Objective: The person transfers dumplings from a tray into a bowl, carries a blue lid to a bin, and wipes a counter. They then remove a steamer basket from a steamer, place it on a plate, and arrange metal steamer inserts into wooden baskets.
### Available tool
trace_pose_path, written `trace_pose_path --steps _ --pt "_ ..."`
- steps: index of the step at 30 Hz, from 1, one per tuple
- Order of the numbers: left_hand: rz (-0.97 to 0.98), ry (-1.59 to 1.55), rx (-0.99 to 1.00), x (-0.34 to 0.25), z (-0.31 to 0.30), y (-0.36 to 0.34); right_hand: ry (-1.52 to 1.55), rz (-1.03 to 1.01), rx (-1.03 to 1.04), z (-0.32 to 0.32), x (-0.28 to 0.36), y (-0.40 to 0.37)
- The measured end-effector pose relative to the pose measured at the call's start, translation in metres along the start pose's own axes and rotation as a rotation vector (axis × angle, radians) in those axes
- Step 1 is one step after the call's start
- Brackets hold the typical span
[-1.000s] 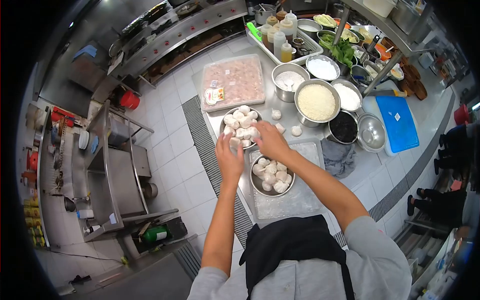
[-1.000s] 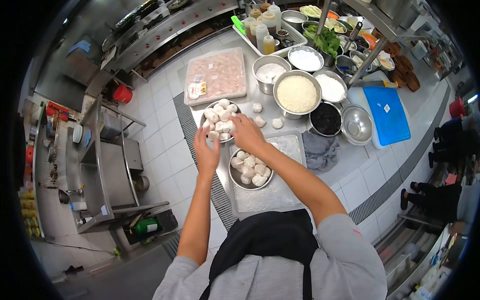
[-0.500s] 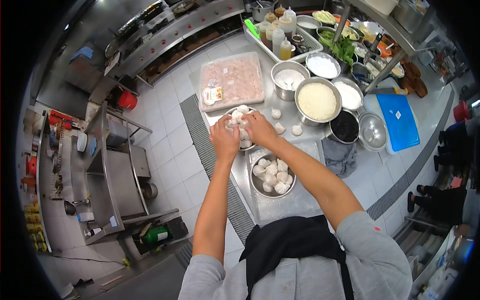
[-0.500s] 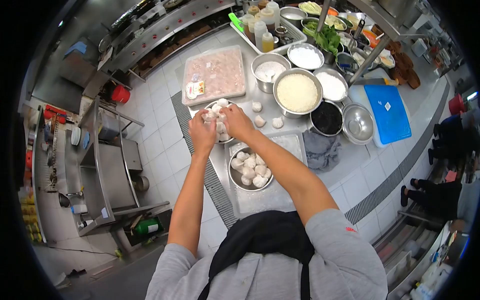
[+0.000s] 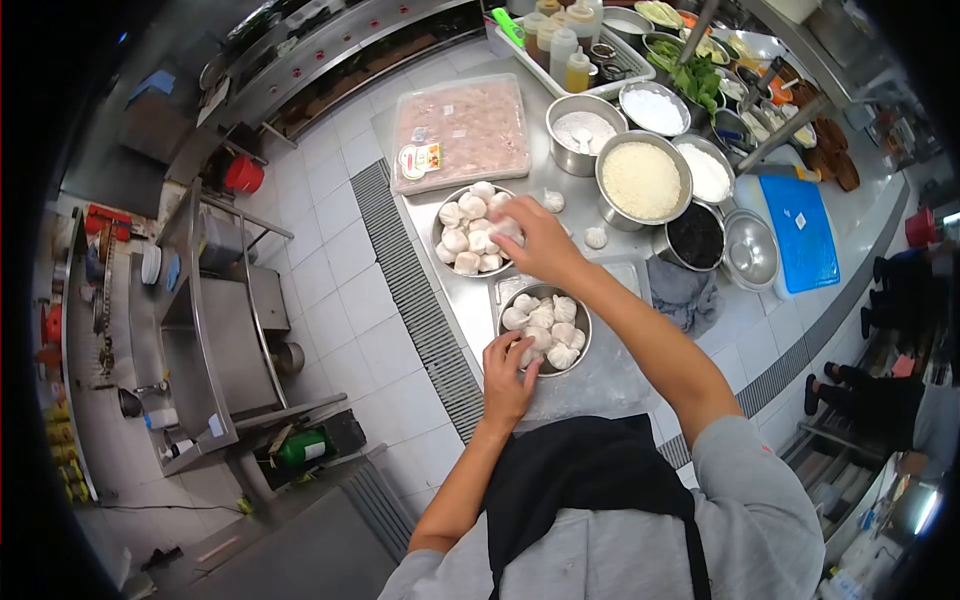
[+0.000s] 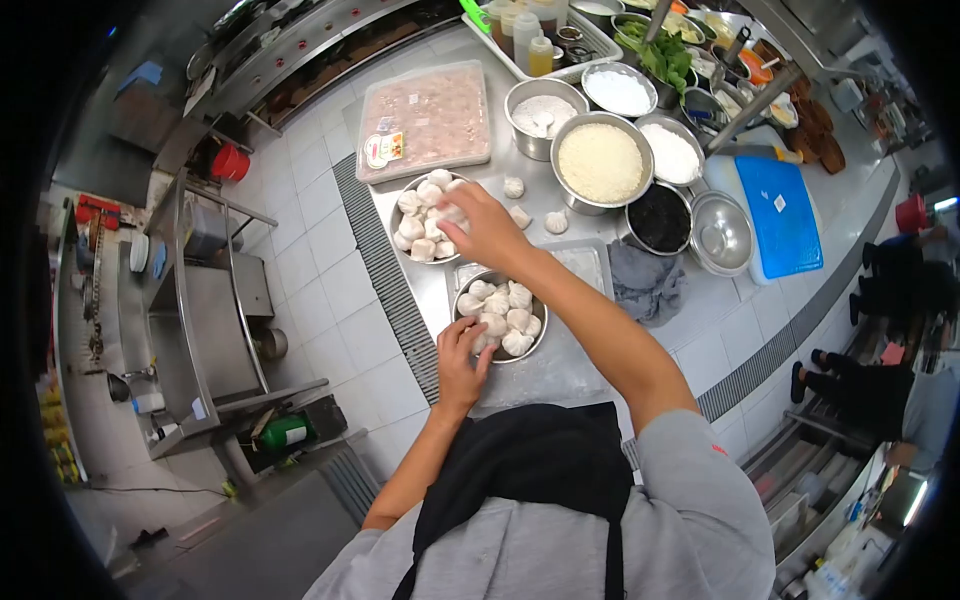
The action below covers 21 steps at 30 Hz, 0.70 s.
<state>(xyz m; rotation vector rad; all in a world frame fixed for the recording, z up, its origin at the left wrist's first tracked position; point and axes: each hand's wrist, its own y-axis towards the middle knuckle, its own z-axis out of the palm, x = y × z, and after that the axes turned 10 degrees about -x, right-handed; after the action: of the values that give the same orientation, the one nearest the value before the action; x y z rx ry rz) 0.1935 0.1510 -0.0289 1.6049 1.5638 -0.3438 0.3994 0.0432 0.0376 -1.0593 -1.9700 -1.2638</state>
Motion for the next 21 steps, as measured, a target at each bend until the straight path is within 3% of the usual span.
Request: trace_pose_path --steps 2,7,10,11,15,21 --pt "-0.013 0.001 -0.023 0.003 0.003 0.0 0.014 -0.009 0.026 -0.018 0.004 -0.017" --pt "-0.03 -0.005 -0.019 0.004 0.011 0.001 0.042 0.203 0.027 -0.048 -0.004 -0.058" --pt "-0.016 -0.051 -0.002 0.0 0.013 0.002 -0.048 0.046 -0.039 -0.039 -0.017 -0.089" --pt "0.022 0.001 0.026 -0.006 0.01 0.003 -0.195 -0.029 0.04 -0.037 -0.025 -0.1" --pt "0.036 0.153 0.16 -0.013 0.01 0.003 -0.371 0.019 0.016 -0.022 -0.035 -0.134" --pt "0.084 0.008 0.105 0.01 0.011 -0.002 -0.26 0.014 -0.049 -0.018 -0.043 -0.138"
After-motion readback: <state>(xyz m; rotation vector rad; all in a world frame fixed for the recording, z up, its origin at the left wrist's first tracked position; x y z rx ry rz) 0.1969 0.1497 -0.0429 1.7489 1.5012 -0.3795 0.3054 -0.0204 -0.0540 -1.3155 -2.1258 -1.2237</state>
